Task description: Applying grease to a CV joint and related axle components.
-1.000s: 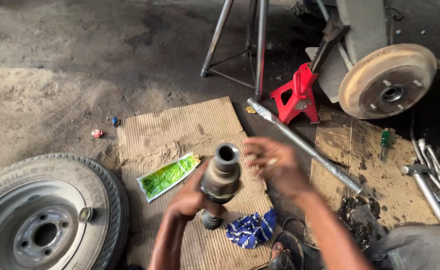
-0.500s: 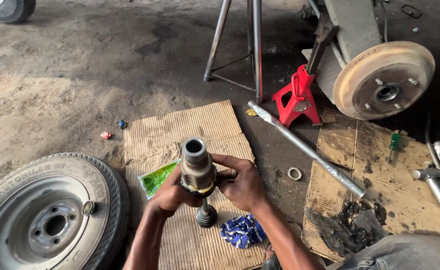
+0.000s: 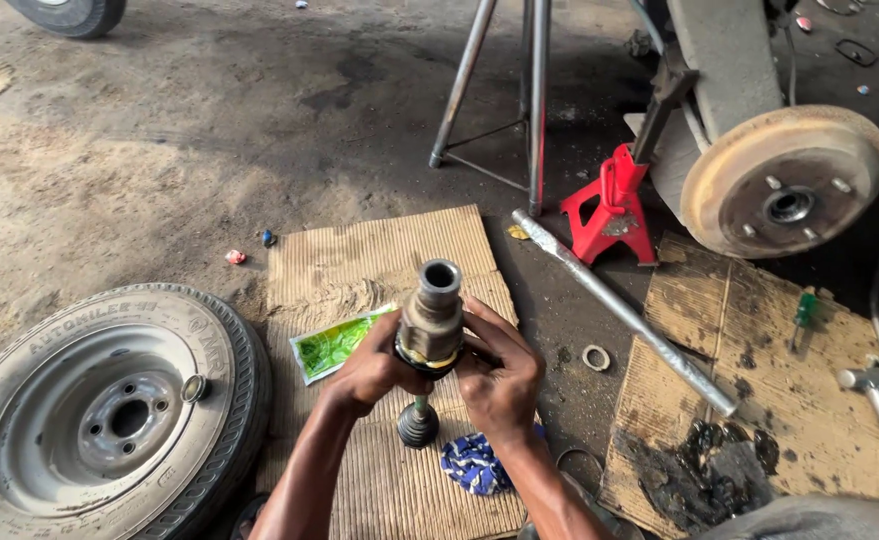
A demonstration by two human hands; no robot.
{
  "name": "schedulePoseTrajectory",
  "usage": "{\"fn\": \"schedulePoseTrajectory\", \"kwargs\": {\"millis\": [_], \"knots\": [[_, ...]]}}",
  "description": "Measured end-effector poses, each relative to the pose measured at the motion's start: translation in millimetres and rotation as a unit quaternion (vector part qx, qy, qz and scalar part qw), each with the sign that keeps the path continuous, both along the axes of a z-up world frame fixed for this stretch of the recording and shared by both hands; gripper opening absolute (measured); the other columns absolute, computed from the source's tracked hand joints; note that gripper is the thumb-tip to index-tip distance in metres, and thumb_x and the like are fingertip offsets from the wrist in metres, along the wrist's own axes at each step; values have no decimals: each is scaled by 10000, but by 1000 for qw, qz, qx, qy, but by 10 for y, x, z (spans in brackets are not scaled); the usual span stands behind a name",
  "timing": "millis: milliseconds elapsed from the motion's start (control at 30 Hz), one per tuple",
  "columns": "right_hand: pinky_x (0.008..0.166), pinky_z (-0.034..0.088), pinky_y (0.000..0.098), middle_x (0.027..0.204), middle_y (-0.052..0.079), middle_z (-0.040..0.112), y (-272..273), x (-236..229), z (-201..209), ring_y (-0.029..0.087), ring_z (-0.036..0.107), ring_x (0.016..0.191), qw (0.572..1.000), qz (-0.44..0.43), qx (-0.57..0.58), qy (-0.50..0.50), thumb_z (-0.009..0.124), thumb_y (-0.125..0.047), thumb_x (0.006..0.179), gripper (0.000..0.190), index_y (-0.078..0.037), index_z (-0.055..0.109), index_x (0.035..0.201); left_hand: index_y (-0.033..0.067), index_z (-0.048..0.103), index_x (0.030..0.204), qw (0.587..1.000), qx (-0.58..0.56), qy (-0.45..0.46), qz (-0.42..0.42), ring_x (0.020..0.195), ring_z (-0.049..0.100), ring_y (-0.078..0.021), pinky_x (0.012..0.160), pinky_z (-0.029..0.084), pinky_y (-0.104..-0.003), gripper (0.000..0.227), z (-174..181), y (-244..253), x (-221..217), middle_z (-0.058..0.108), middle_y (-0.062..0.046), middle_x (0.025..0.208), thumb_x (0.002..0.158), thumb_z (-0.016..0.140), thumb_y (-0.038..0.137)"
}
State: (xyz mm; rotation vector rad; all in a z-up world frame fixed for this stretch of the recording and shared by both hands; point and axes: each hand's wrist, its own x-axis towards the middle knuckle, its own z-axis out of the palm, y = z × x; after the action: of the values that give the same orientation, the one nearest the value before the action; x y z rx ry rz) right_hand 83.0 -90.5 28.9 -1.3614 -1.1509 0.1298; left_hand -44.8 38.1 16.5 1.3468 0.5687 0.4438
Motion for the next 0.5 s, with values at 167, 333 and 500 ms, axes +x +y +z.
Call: {"fn": "schedulePoseTrajectory", "kwargs": {"millis": [167,333,500], "knots": [[760,663,294,1228,147,749,60,-58,-65,218,790,940,997,-72,12,31,681,53,812,378,37,736,1186,15,617,1223,1000,-3,-14,-3,870,674,-288,839,566,-439,764,-11,14,28,707,-130,959,462,692,-12],[655,646,242,1250,102,715,90,-22,53,160,787,871,998,-52,-17,-18,606,117,753,404,19,720,1128,3,649,1170,999,23,-16,-14,879,698,-222,861,578,-376,698,21,29,32,739,-98,978,477,734,-5],[638,616,261,1235,97,726,125,-47,108,185,789,853,997,-67,-25,-17,620,129,766,371,31,719,1110,22,632,1183,999,52,-3,15,923,710,-207,906,575,-379,733,165,-43,29,746,-83,1012,468,785,-6]]}}
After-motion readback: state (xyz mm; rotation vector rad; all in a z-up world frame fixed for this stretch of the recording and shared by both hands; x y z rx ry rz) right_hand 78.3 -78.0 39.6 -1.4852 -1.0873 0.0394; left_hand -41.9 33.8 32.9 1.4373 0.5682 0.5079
